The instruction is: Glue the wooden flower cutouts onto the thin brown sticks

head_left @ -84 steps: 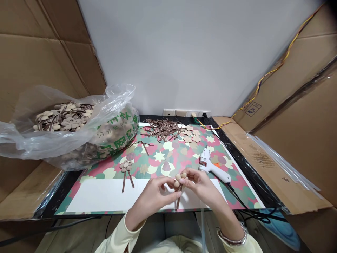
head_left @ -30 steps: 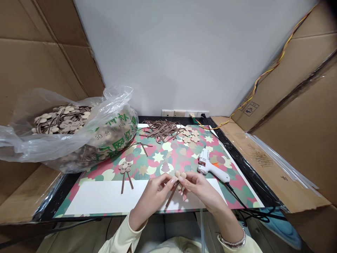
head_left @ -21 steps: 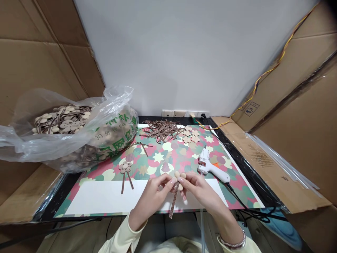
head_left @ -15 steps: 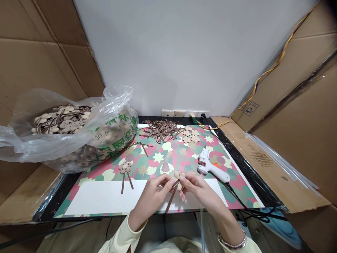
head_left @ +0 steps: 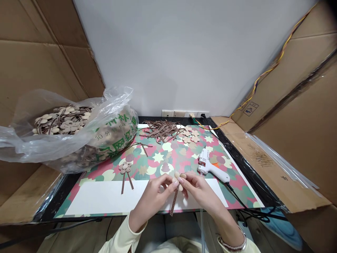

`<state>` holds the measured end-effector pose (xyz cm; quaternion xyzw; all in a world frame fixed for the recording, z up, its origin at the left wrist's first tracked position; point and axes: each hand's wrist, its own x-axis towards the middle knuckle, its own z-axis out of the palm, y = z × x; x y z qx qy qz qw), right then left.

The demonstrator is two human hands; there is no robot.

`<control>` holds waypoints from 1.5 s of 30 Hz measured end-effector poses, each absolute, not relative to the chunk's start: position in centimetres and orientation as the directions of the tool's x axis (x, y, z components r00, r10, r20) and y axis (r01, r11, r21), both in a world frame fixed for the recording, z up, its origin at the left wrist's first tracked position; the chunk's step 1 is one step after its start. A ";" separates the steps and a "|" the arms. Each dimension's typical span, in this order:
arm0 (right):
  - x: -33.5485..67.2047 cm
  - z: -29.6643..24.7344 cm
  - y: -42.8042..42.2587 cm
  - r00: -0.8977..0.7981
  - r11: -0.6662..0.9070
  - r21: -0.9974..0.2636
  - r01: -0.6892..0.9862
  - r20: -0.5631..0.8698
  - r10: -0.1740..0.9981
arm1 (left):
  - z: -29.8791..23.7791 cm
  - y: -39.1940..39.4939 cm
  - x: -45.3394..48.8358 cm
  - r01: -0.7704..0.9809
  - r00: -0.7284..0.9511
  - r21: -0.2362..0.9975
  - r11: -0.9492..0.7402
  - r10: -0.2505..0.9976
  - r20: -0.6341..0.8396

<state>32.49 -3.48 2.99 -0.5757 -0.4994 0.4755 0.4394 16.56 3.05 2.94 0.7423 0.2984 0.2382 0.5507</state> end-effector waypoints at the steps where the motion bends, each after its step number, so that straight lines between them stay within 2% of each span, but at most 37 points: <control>1: 32.5 3.1 -3.5 0.048 -0.115 -0.980 0.163 -0.109 0.993 | 2.9 3.0 16.5 0.176 0.710 0.960 -0.218 0.703 0.030; 6: 33.2 3.1 -3.4 -0.057 -0.118 -0.989 0.086 -0.123 0.991 | 3.0 3.2 16.4 0.142 0.725 0.976 -0.167 0.688 0.012; 9: 34.0 3.0 -3.5 -0.083 -0.086 -0.994 0.063 -0.091 0.992 | 3.0 3.6 16.3 0.074 0.734 0.997 -0.008 0.677 -0.049; 11: 34.4 3.1 -3.5 -0.041 -0.034 -0.995 0.092 -0.037 0.998 | 2.8 3.8 16.2 -0.010 0.765 0.986 0.169 0.637 -0.101; 13: 34.6 3.3 -3.4 -0.033 0.027 -0.994 0.107 0.024 0.999 | 2.3 3.8 16.3 -0.109 0.818 0.914 0.390 0.558 -0.141; 16: 34.5 3.6 -3.1 -0.098 0.126 -0.989 0.080 0.118 0.988 | 1.1 3.5 16.5 -0.161 0.897 0.713 0.683 0.403 -0.184; 19: 34.2 4.1 -2.7 -0.116 0.133 -0.991 0.020 0.130 0.985 | 0.3 3.2 16.7 -0.127 0.930 0.591 0.796 0.302 -0.208; 21: 34.1 4.5 -2.6 -0.110 0.049 -0.998 -0.037 0.053 0.992 | 0.3 3.1 16.6 -0.118 0.915 0.634 0.764 0.331 -0.229; 23: 34.1 5.0 -2.5 -0.104 -0.051 -0.997 -0.055 -0.045 0.994 | 0.7 3.3 16.3 -0.126 0.882 0.728 0.674 0.412 -0.229; 27: 34.2 5.9 -2.3 -0.066 -0.130 -0.991 0.014 -0.130 0.989 | 1.8 4.0 15.7 -0.140 0.815 0.856 0.497 0.549 -0.186; 35: 33.8 5.2 -1.8 -0.063 -0.105 -0.986 0.130 -0.114 0.991 | 2.8 4.0 15.5 0.014 0.715 0.983 0.184 0.685 -0.138; 45: 33.6 4.7 -1.6 -0.095 -0.060 -0.978 0.199 -0.081 0.992 | 3.1 3.5 15.8 0.144 0.629 0.989 -0.030 0.774 -0.068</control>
